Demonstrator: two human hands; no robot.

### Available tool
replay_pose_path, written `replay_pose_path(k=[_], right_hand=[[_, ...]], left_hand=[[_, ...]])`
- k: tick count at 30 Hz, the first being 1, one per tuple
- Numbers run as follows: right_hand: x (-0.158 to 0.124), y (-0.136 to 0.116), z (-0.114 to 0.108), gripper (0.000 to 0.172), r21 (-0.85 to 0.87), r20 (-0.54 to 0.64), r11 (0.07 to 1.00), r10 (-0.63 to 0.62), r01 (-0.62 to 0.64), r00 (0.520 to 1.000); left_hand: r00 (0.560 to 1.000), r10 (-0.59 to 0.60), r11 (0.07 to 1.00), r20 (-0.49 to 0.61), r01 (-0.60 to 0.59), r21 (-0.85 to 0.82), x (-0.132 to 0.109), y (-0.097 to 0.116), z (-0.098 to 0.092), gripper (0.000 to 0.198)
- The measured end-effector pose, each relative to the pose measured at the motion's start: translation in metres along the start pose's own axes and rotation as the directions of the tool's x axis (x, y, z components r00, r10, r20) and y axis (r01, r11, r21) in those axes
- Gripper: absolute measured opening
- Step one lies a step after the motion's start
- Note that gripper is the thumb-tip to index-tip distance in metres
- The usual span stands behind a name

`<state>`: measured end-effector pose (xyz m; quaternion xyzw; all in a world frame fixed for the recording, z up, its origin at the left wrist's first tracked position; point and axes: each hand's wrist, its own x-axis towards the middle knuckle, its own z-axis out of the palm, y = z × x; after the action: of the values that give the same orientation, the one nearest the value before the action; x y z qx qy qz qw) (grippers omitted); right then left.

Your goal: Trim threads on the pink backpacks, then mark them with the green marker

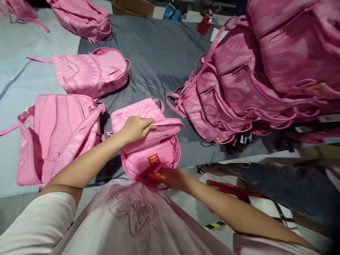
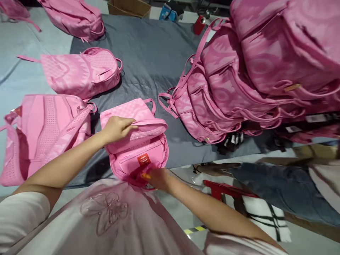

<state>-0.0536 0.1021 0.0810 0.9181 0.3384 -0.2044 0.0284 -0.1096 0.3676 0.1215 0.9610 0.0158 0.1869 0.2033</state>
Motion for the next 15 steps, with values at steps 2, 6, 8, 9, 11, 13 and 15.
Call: replay_pose_path(k=[2, 6, 8, 9, 11, 13, 15], right_hand=[[0.001, 0.008, -0.018, 0.041, -0.034, 0.050, 0.997, 0.071, -0.069, 0.996], [0.055, -0.008, -0.048, 0.049, -0.053, -0.011, 0.955, 0.293, -0.293, 0.956], [0.086, -0.015, -0.056, 0.047, -0.024, -0.018, 0.942, 0.335, -0.335, 0.942], [0.095, -0.015, -0.057, 0.047, -0.007, -0.010, 0.940, 0.342, -0.342, 0.940], [0.095, -0.005, -0.054, 0.047, 0.027, 0.033, 0.925, 0.379, -0.380, 0.925], [0.070, 0.011, -0.044, 0.045, 0.060, 0.121, 0.896, 0.431, -0.440, 0.894], [0.032, 0.024, -0.028, 0.042, 0.110, 0.255, 0.857, 0.464, -0.503, 0.848]], left_hand=[[0.983, -0.129, 0.983, 0.130, 0.144, -0.114, -0.001, -0.002, -0.008, 0.034], [0.916, -0.190, 0.897, 0.354, 0.309, -0.316, -0.017, -0.006, -0.013, 0.026], [0.922, -0.241, 0.860, 0.303, 0.348, -0.375, -0.027, -0.009, -0.011, 0.027], [0.921, -0.298, 0.837, 0.252, 0.379, -0.396, -0.030, -0.010, -0.010, 0.029], [0.885, -0.433, 0.774, 0.168, 0.461, -0.433, -0.035, -0.014, -0.007, 0.030], [0.835, -0.540, 0.712, 0.110, 0.522, -0.470, -0.036, -0.019, -0.002, 0.030], [0.818, -0.570, 0.689, 0.080, 0.529, -0.496, -0.035, -0.023, 0.004, 0.030]])
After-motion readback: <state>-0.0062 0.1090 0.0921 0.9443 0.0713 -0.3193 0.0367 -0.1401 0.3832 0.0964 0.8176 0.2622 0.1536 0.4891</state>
